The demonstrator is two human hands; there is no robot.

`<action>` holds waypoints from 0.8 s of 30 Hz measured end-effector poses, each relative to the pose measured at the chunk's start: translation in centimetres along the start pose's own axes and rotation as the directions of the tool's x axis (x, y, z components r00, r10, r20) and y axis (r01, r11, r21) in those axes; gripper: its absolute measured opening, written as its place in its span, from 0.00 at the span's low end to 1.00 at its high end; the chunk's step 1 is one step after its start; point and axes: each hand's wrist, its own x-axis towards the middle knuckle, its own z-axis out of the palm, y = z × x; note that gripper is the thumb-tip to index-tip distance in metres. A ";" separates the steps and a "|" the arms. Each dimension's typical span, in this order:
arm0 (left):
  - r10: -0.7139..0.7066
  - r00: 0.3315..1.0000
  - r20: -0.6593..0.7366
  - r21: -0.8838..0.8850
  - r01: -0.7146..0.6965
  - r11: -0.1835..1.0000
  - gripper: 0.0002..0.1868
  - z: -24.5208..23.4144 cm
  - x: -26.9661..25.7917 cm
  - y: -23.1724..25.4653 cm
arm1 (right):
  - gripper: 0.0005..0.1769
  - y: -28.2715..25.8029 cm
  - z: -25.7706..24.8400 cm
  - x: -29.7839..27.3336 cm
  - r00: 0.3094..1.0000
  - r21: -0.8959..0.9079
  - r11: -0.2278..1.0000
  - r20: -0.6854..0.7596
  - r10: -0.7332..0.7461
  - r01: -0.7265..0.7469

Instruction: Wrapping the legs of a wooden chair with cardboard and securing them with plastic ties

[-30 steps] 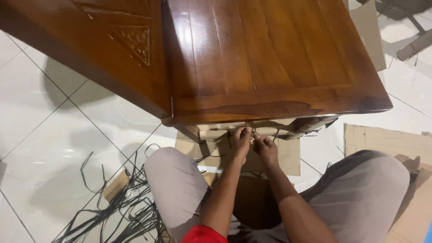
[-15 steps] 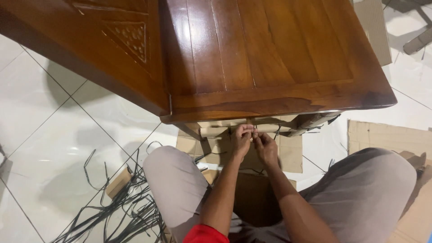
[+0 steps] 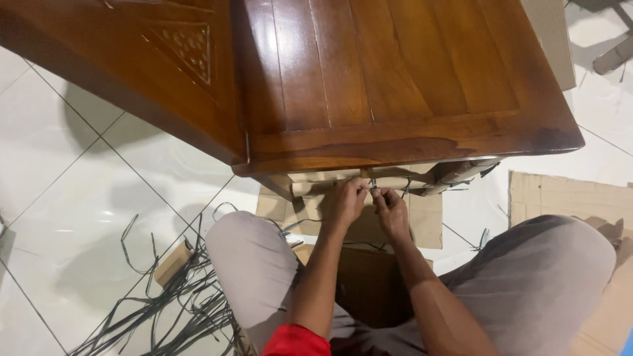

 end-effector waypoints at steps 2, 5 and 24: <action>0.114 0.993 -0.023 0.182 -0.108 0.977 0.03 -1.4 0.1 1.5 | 0.14 -1.8 0.0 -0.7 1.000 -0.039 0.999 -0.021 0.010 -0.011; -0.042 0.994 0.105 0.196 0.021 0.980 0.05 -0.1 1.8 -0.2 | 0.12 -0.7 -0.3 -0.6 0.998 -0.274 0.961 -0.049 -0.039 0.024; -0.358 0.932 0.049 0.052 0.356 0.933 0.14 3.5 4.5 -3.0 | 0.08 2.5 0.8 0.1 0.992 -0.621 0.776 0.026 -0.125 0.114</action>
